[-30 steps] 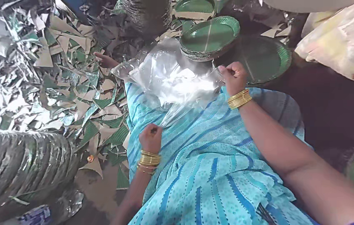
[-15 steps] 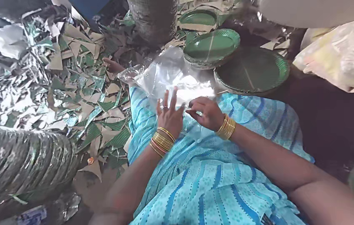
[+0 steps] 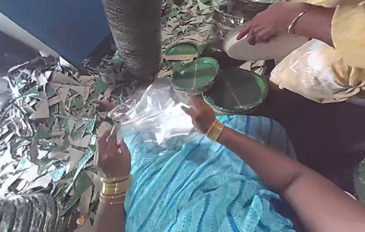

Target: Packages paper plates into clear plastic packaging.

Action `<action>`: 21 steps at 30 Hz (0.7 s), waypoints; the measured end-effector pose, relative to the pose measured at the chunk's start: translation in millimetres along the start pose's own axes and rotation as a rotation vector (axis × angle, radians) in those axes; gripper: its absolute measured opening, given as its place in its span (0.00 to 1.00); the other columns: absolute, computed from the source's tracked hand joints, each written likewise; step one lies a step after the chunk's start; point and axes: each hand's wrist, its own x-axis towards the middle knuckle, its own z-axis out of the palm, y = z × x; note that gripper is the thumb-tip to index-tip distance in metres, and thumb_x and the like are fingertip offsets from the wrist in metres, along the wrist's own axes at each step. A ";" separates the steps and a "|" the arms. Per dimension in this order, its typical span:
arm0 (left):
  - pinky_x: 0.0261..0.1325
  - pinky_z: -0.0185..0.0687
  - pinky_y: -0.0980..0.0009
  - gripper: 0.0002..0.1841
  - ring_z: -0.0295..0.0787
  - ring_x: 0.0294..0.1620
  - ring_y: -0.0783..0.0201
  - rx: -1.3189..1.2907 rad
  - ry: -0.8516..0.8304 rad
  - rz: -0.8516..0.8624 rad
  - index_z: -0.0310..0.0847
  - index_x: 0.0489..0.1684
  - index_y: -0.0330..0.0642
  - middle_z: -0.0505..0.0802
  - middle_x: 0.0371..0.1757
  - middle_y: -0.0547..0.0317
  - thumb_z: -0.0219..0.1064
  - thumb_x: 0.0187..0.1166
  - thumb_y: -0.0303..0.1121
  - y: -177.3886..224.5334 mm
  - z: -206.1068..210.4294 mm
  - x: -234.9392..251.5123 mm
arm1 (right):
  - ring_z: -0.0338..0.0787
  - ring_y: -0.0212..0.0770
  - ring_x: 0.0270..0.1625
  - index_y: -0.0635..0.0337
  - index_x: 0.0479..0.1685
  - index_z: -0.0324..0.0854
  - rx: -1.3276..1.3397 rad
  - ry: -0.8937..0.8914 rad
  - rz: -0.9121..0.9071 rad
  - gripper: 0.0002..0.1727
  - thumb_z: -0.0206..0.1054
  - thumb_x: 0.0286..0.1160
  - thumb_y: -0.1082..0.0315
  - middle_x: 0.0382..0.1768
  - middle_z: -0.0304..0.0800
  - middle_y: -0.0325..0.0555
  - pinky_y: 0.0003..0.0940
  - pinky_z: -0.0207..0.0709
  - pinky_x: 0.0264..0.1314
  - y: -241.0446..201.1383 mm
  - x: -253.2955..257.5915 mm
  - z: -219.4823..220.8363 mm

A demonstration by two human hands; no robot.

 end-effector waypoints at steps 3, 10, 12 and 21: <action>0.52 0.87 0.47 0.15 0.92 0.48 0.33 0.005 0.131 0.004 0.84 0.48 0.16 0.84 0.66 0.18 0.64 0.75 0.25 -8.8 5.6 -15.0 | 0.93 0.64 0.54 0.60 0.40 0.96 -0.117 0.222 0.005 0.13 0.70 0.61 0.83 0.67 0.88 0.63 0.57 0.85 0.48 33.3 17.1 -0.6; 0.45 0.91 0.43 0.13 0.95 0.44 0.35 -0.215 -0.228 -0.066 0.94 0.49 0.33 0.88 0.67 0.27 0.67 0.70 0.20 24.4 61.5 -87.0 | 0.73 0.61 0.84 0.73 0.57 0.88 0.431 -0.720 0.521 0.21 0.69 0.81 0.61 0.82 0.72 0.67 0.56 0.62 0.86 73.7 1.5 15.2; 0.44 0.91 0.45 0.15 0.96 0.43 0.37 -0.291 -0.214 -0.044 0.95 0.50 0.35 0.88 0.67 0.28 0.66 0.68 0.19 34.6 68.5 -96.2 | 0.89 0.49 0.63 0.79 0.71 0.77 0.657 -0.522 0.646 0.28 0.69 0.81 0.64 0.64 0.88 0.65 0.43 0.77 0.72 77.8 5.3 10.4; 0.46 0.91 0.45 0.14 0.96 0.44 0.38 -0.436 -0.355 -0.038 0.92 0.54 0.30 0.90 0.65 0.32 0.70 0.73 0.24 29.9 101.3 -102.5 | 0.64 0.65 0.87 0.70 0.92 0.43 0.622 0.127 1.368 0.56 0.74 0.76 0.47 0.86 0.59 0.73 0.61 0.63 0.84 151.9 63.6 34.2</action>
